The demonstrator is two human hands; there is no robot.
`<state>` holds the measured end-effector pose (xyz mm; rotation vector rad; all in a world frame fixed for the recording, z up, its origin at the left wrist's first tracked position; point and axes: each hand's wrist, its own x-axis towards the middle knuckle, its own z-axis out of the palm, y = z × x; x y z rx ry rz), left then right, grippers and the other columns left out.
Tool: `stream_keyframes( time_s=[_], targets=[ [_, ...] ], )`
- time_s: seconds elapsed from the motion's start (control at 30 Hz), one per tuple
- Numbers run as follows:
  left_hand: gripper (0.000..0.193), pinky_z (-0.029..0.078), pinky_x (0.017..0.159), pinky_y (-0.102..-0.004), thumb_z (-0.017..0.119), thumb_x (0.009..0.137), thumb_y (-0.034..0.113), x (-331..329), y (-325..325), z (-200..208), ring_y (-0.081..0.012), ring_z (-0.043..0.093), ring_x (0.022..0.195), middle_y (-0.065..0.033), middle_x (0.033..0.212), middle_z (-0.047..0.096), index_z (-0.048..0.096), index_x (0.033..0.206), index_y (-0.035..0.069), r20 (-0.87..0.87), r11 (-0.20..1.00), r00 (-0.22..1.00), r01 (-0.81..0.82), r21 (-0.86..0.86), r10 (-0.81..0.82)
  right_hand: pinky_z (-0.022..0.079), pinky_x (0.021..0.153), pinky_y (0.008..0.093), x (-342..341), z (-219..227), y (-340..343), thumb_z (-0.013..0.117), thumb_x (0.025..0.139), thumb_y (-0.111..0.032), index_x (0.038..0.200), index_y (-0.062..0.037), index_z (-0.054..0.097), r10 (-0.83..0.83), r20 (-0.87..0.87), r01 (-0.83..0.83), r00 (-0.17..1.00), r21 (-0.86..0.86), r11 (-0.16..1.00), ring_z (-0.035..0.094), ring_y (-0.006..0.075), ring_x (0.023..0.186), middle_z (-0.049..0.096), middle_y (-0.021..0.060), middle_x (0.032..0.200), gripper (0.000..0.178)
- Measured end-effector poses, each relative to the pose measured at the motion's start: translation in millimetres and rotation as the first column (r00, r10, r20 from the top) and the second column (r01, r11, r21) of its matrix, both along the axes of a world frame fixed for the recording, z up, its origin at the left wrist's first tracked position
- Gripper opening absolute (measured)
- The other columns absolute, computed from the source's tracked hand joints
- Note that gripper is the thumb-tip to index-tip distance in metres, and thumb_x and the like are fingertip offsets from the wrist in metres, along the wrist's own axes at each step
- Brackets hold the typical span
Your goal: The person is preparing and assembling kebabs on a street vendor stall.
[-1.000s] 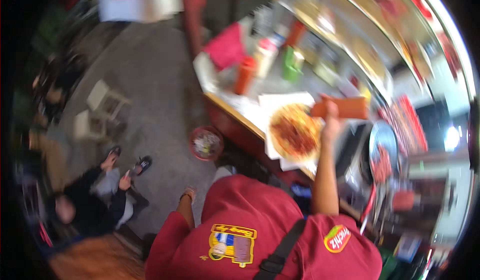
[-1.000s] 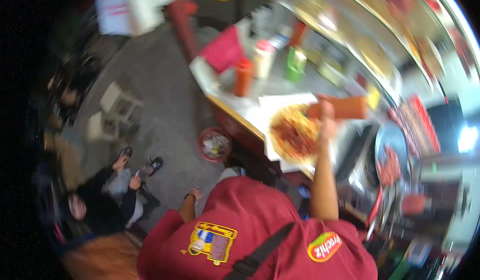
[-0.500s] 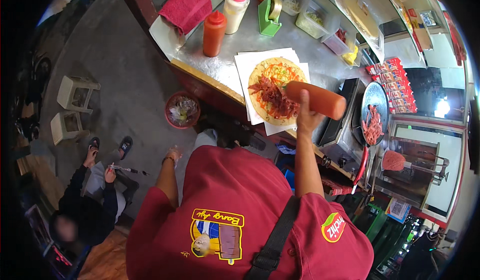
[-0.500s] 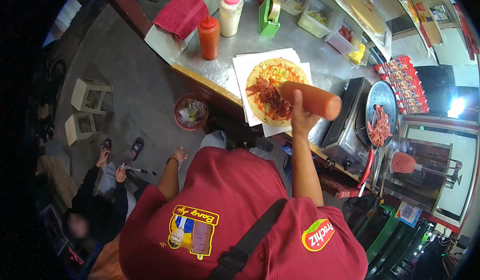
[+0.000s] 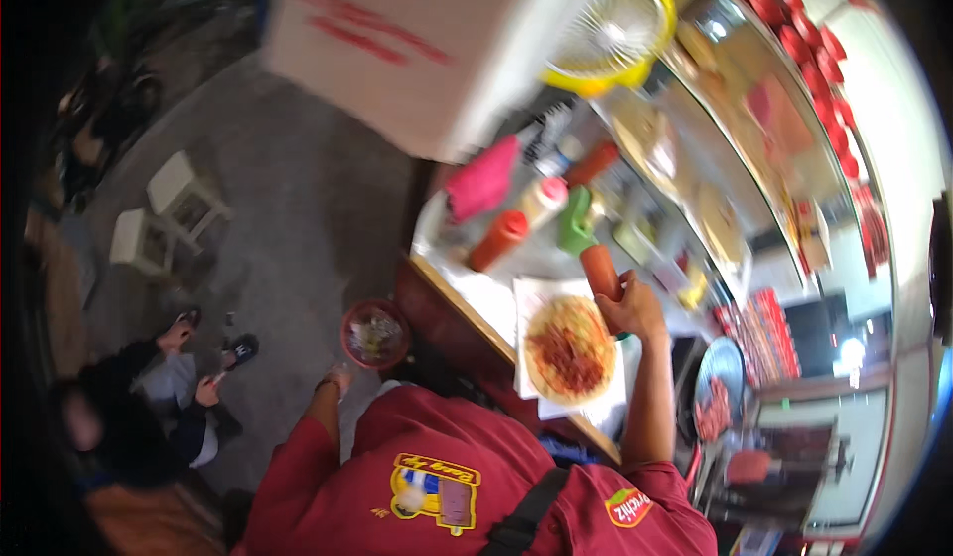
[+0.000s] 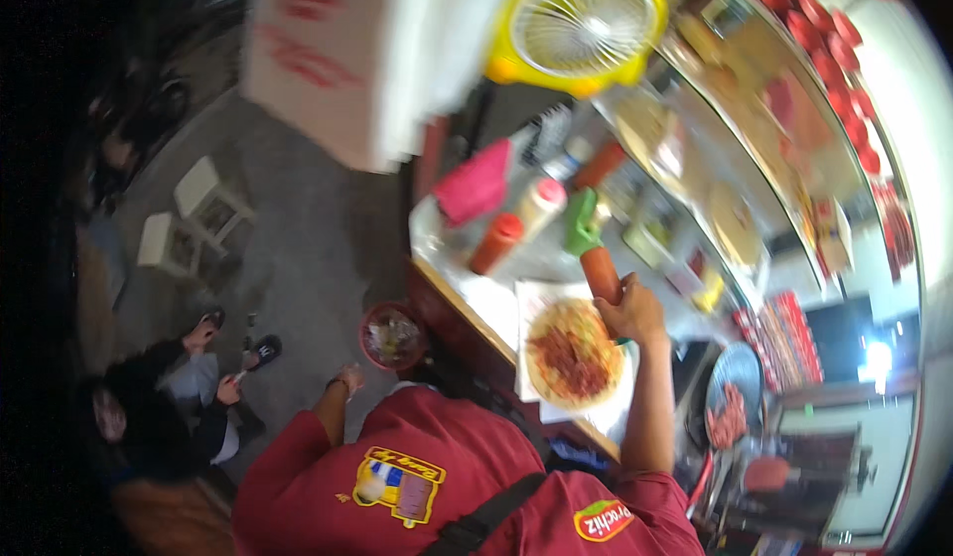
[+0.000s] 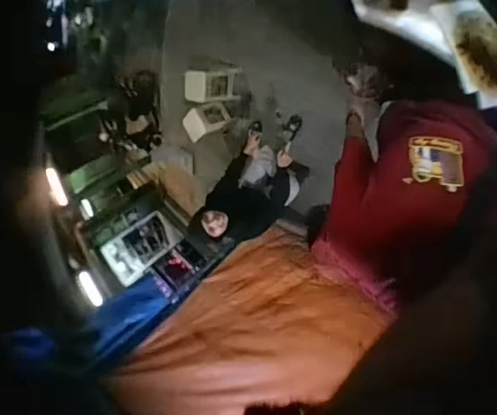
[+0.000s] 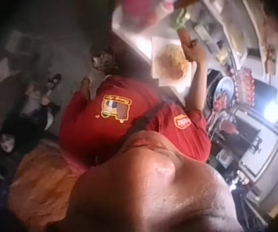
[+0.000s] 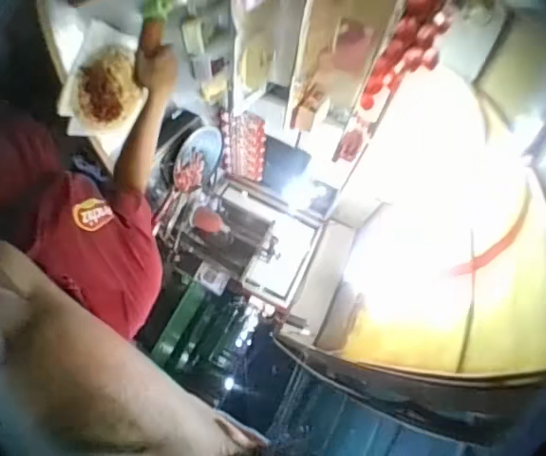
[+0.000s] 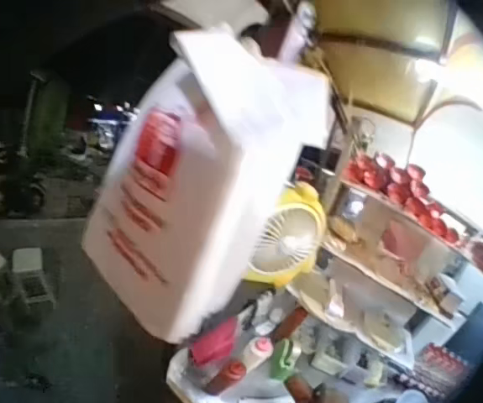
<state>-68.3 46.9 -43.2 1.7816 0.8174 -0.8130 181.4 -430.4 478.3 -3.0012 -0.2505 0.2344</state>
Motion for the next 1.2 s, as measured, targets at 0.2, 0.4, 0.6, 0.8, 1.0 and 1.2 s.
stream_keyframes(
  time_s=[0.2, 0.4, 0.6, 0.8, 1.0, 1.2],
  targets=[
    [0.049, 0.056, 0.096, -0.0464, 0.064, 0.096, 0.035, 44, -11, 131, -0.0366, 0.070, 0.113, -0.0275, 0.125, 0.069, 0.067, 0.124, -0.004, 0.212, 0.978, 0.977, -0.028, 0.206, -0.017, 0.058, 0.081, 0.0548, 113, -11, 9, 0.083, 0.071, -0.062, 0.126, -0.0089, 0.065, 0.225, 0.084, -0.171, 0.971, -0.418, 0.892, 0.073, 0.0448, 0.097, 0.075, 0.0248, 0.103, 0.079],
    [0.032, 0.055, 0.096, -0.0530, 0.062, 0.089, 0.024, -141, -18, -43, -0.0398, 0.074, 0.102, -0.0177, 0.108, 0.077, 0.076, 0.114, 0.009, 0.123, 0.747, 0.941, 0.165, 0.644, -0.314, 0.057, 0.083, 0.0480, 195, -3, 81, 0.097, 0.063, -0.031, 0.115, -0.0060, 0.061, 0.486, -0.077, -0.463, 0.871, -0.460, 0.757, 0.072, 0.0309, 0.095, 0.074, 0.0123, 0.100, 0.068],
    [0.038, 0.054, 0.098, -0.0570, 0.062, 0.088, 0.031, -251, -63, -62, -0.0393, 0.071, 0.112, -0.0186, 0.118, 0.074, 0.076, 0.116, 0.008, -0.250, 0.852, 0.835, -0.397, 0.342, 0.490, 0.057, 0.078, 0.0427, 252, -13, 30, 0.097, 0.065, -0.023, 0.117, -0.0051, 0.061, 0.574, -0.157, -0.524, 0.804, 0.270, 0.808, 0.071, 0.0230, 0.087, 0.073, 0.0084, 0.095, 0.066],
    [0.044, 0.053, 0.100, -0.0569, 0.060, 0.091, 0.036, -220, -30, -53, -0.0420, 0.068, 0.115, -0.0196, 0.124, 0.072, 0.073, 0.120, 0.006, -0.169, 0.905, 0.915, -0.310, 0.290, 0.367, 0.056, 0.077, 0.0426, 229, -15, 83, 0.097, 0.060, -0.030, 0.112, -0.0025, 0.073, 0.768, -0.032, -0.767, 0.639, 0.035, 0.640, 0.072, 0.0304, 0.084, 0.074, 0.0131, 0.088, 0.063],
    [0.050, 0.052, 0.101, -0.0568, 0.058, 0.094, 0.042, -153, -18, -4, -0.0448, 0.066, 0.118, -0.0205, 0.131, 0.070, 0.070, 0.124, 0.004, 0.241, 0.898, 0.969, -0.065, 0.435, -0.047, 0.055, 0.090, 0.0438, 131, 60, 101, 0.089, 0.069, -0.024, 0.122, 0.0041, 0.068, 0.674, 0.145, -0.646, 0.725, -0.196, 0.737, 0.073, 0.0369, 0.101, 0.075, 0.0235, 0.109, 0.064],
    [0.045, 0.054, 0.099, -0.0507, 0.062, 0.093, 0.042, -191, -12, 12, -0.0388, 0.070, 0.112, -0.0219, 0.123, 0.072, 0.074, 0.121, 0.009, 0.113, 0.907, 0.993, -0.068, 0.416, 0.022, 0.049, 0.108, 0.0442, 42, 18, -121, 0.085, 0.085, -0.022, 0.135, 0.0103, 0.057, -0.187, 0.361, -0.215, 0.914, 0.819, 0.533, 0.063, 0.0334, 0.121, 0.066, 0.0241, 0.130, 0.066]
  ],
)
